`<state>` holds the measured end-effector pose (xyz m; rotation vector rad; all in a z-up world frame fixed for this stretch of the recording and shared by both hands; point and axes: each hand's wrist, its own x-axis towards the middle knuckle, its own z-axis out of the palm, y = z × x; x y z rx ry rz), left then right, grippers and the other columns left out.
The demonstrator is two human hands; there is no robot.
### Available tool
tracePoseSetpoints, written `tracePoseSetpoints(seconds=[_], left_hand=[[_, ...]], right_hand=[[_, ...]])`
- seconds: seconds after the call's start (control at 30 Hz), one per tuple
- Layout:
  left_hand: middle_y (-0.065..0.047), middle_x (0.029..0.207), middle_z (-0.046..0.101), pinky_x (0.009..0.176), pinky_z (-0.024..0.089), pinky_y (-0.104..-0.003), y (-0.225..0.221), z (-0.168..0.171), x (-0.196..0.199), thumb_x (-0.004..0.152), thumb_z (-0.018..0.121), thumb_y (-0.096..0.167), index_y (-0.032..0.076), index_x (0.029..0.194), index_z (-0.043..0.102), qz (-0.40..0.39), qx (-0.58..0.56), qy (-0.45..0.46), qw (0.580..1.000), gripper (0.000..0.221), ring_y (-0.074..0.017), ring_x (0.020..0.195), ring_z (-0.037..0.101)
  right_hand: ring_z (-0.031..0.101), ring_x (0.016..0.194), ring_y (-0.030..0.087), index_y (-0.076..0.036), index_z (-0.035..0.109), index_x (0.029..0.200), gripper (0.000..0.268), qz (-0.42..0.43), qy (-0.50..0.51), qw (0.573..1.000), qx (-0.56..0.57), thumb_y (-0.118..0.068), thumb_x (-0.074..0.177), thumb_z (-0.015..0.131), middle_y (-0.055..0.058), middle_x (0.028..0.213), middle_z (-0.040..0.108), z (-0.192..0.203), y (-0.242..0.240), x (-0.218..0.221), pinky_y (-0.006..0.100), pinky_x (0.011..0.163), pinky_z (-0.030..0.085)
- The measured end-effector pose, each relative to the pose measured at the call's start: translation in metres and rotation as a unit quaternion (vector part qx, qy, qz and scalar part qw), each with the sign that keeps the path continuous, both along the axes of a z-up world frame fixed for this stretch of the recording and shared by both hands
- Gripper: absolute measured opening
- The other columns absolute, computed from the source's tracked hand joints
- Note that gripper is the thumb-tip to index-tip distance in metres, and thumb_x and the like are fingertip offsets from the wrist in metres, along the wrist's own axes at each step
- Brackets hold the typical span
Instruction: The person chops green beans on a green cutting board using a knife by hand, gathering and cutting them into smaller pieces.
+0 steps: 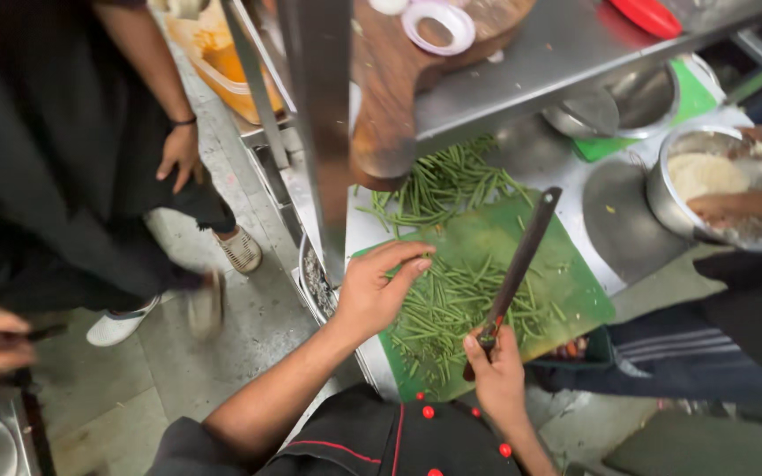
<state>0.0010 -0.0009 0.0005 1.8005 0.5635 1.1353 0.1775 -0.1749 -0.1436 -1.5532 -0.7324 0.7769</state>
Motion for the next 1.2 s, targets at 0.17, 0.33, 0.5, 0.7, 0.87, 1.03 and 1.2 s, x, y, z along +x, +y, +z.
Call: tracePoseSetpoints(seconds=[0.17, 0.33, 0.5, 0.7, 0.87, 1.03, 1.2], left_hand=[[-0.011, 0.109, 0.077, 0.088, 0.056, -0.03, -0.007, -0.007, 0.004, 0.096, 0.068, 0.008, 0.004, 0.114, 0.074, -0.035, -0.021, 0.011, 0.999, 0.019, -0.0214, 0.101, 0.074], [-0.012, 0.123, 0.074, 0.103, 0.053, -0.034, -0.012, -0.014, 0.007, 0.099, 0.065, 0.006, 0.004, 0.118, 0.073, -0.075, 0.005, -0.004, 0.997, 0.021, -0.0259, 0.123, 0.069], [-0.011, 0.112, 0.073, 0.089, 0.057, -0.036, -0.018, -0.023, 0.015, 0.099, 0.064, 0.011, 0.007, 0.121, 0.072, -0.215, 0.001, 0.096, 0.972, 0.024, -0.0286, 0.103, 0.072], [-0.014, 0.109, 0.07, 0.084, 0.056, -0.039, -0.039, -0.046, 0.026, 0.099, 0.064, 0.009, 0.005, 0.119, 0.07, -0.265, 0.013, 0.112, 0.958, 0.022, -0.033, 0.1, 0.069], [-0.015, 0.107, 0.069, 0.082, 0.055, -0.041, -0.046, -0.061, 0.028, 0.097, 0.063, 0.007, 0.003, 0.118, 0.07, -0.282, 0.013, 0.113, 0.953, 0.022, -0.0345, 0.098, 0.068], [-0.015, 0.105, 0.07, 0.083, 0.054, -0.042, -0.052, -0.073, 0.028, 0.094, 0.066, 0.005, 0.002, 0.113, 0.071, -0.237, 0.037, 0.123, 0.963, 0.02, -0.036, 0.097, 0.067], [-0.01, 0.101, 0.074, 0.086, 0.053, -0.045, -0.056, -0.073, 0.029, 0.087, 0.069, 0.004, 0.006, 0.106, 0.073, -0.104, 0.135, 0.067, 0.983, 0.019, -0.0348, 0.099, 0.068]], right_hand=[[0.047, 0.055, 0.006, -0.008, 0.053, 0.102, 0.015, -0.011, 0.029, 0.999, 0.018, -0.014, 0.096, 0.066, -0.002, 0.071, 0.052, 0.011, -0.005, -0.005, 0.026, 0.048, 0.041], [0.044, 0.055, 0.006, -0.008, 0.054, 0.104, 0.015, -0.02, 0.025, 0.999, 0.012, -0.014, 0.098, 0.066, -0.002, 0.07, 0.049, 0.026, -0.01, -0.01, 0.025, 0.048, 0.037], [0.046, 0.072, 0.005, -0.006, 0.056, 0.11, 0.018, -0.001, -0.149, 0.988, 0.049, -0.017, 0.101, 0.068, -0.003, 0.085, 0.054, 0.053, -0.019, -0.008, 0.024, 0.06, 0.041], [0.048, 0.063, 0.012, -0.004, 0.057, 0.108, 0.03, -0.009, -0.226, 0.973, -0.05, -0.029, 0.095, 0.069, 0.005, 0.074, 0.055, 0.072, -0.023, -0.01, 0.032, 0.056, 0.044], [0.054, 0.058, 0.018, -0.004, 0.059, 0.109, 0.031, 0.032, -0.244, 0.967, -0.064, -0.033, 0.1, 0.061, 0.01, 0.066, 0.055, 0.069, -0.024, -0.01, 0.034, 0.056, 0.045], [0.058, 0.054, 0.022, -0.005, 0.062, 0.104, 0.03, 0.027, -0.253, 0.964, -0.081, -0.035, 0.102, 0.057, 0.012, 0.064, 0.056, 0.06, -0.019, -0.016, 0.036, 0.054, 0.045], [0.058, 0.054, 0.019, -0.004, 0.062, 0.104, 0.032, 0.008, -0.227, 0.971, -0.075, -0.036, 0.103, 0.056, 0.01, 0.066, 0.058, 0.056, -0.016, -0.018, 0.035, 0.053, 0.047]])
